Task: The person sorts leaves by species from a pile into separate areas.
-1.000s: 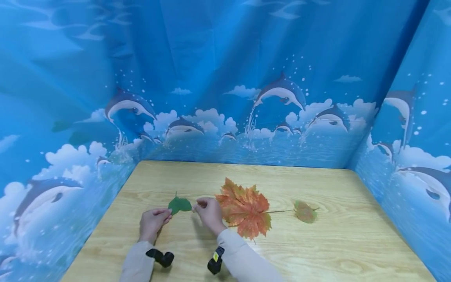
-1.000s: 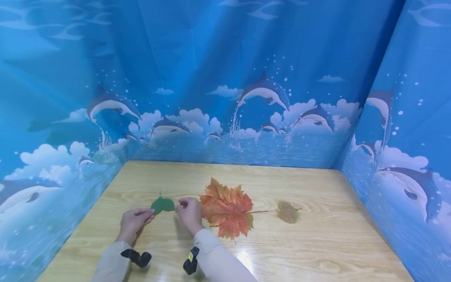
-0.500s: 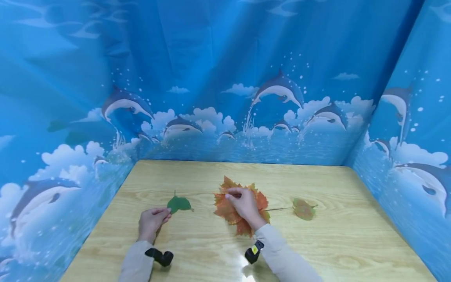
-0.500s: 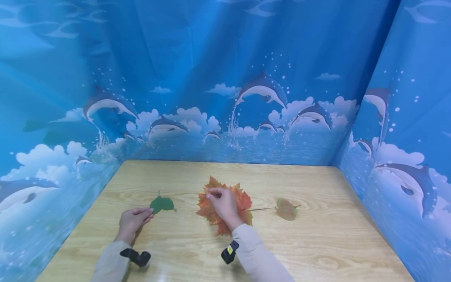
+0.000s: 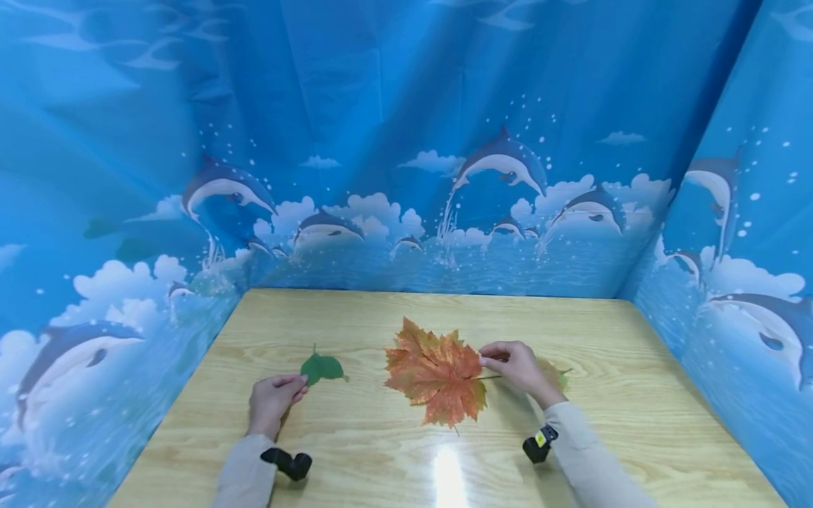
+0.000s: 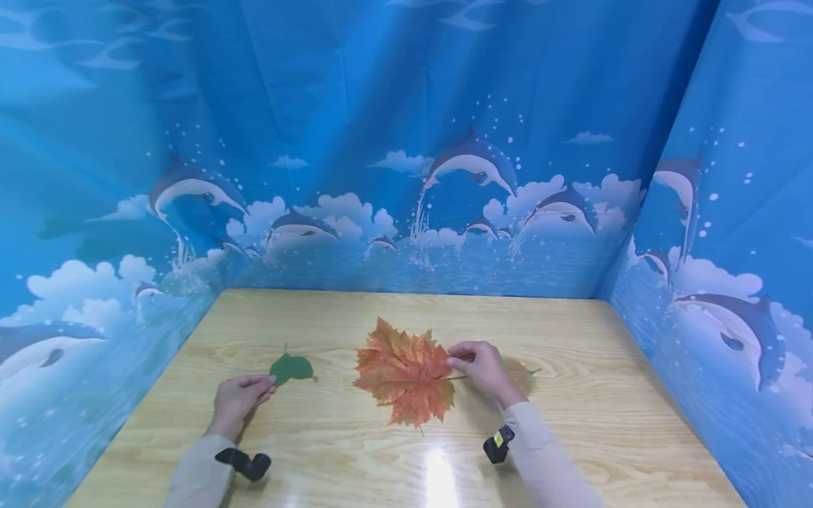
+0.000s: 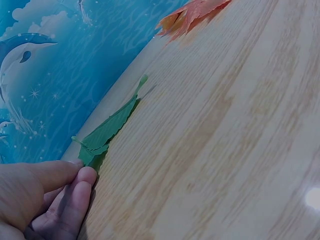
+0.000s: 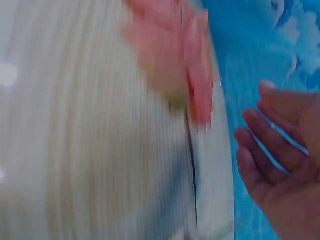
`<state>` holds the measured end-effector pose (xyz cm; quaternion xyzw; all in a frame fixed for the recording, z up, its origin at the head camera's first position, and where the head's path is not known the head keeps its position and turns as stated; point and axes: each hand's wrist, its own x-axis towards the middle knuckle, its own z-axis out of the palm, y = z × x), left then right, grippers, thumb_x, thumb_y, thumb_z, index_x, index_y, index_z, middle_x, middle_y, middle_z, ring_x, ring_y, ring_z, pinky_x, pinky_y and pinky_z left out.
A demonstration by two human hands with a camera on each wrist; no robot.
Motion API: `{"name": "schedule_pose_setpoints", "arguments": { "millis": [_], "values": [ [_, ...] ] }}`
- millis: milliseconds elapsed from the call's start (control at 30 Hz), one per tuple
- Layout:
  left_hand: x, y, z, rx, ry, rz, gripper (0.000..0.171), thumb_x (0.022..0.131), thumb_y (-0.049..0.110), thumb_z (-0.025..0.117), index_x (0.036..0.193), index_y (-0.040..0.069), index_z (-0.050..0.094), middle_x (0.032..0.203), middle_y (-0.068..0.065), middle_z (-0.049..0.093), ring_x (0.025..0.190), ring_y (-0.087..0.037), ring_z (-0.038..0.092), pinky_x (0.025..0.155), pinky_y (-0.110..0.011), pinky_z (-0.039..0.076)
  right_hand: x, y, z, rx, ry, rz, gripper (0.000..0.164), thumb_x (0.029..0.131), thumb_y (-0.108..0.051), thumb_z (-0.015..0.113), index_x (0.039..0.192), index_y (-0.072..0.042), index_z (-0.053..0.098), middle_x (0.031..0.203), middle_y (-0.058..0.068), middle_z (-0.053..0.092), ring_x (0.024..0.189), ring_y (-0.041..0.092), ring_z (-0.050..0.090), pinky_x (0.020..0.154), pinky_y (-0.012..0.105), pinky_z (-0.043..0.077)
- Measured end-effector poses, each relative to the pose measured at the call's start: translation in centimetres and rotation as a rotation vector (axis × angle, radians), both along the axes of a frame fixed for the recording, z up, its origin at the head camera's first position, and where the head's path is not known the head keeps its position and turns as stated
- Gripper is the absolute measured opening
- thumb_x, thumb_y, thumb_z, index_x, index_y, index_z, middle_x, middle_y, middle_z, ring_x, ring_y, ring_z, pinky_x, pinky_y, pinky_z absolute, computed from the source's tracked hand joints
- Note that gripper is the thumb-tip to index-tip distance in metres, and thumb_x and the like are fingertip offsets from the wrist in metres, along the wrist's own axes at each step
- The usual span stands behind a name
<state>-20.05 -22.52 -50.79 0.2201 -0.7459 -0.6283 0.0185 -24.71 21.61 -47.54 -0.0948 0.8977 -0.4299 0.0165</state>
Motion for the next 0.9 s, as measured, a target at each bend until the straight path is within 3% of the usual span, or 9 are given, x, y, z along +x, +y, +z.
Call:
{"name": "schedule_pose_setpoints", "arguments": {
  "millis": [267,433,600,900],
  "values": [
    [0.0,-0.2,-0.1,0.019,0.008,0.004,0.033,0.086,0.008,0.07,0.113,-0.011,0.063,0.077,-0.003,0.071,0.068,-0.007,0.067,0.064,-0.017,0.055,-1.6,3.9,-0.4,0.116,-0.077,0.202,0.024,0.087,-0.01,0.07,0.109,-0.002,0.069,0.107,0.011,0.068,0.096,0.024,0.063,0.084,0.039,0.053],
    [-0.2,-0.2,-0.3,0.027,0.002,-0.001,0.033,0.086,0.008,0.07,0.113,-0.01,0.063,0.078,-0.002,0.07,0.069,-0.006,0.067,0.065,-0.017,0.055,-2.3,4.7,-1.2,0.14,-0.086,0.31,0.021,0.084,-0.01,0.072,0.104,-0.002,0.07,0.098,0.006,0.07,0.09,0.019,0.063,0.08,0.031,0.053],
    [-0.2,-0.1,-0.2,0.018,-0.007,-0.002,0.031,0.087,0.008,0.069,0.112,-0.008,0.064,0.08,-0.002,0.07,0.071,-0.007,0.067,0.066,-0.017,0.055,-2.6,4.8,-1.8,0.152,-0.084,0.347,0.016,0.085,-0.014,0.073,0.099,-0.007,0.072,0.093,0.001,0.069,0.084,0.01,0.059,0.074,0.023,0.05],
    [0.0,0.0,0.0,0.002,-0.007,-0.004,0.031,0.086,0.008,0.07,0.112,-0.008,0.064,0.081,-0.004,0.071,0.071,-0.008,0.067,0.065,-0.017,0.055,-2.7,4.4,-2.1,0.187,-0.073,0.375,0.004,0.085,-0.009,0.072,0.088,-0.011,0.07,0.083,-0.004,0.064,0.076,0.011,0.056,0.067,0.024,0.049]
  ]
}}
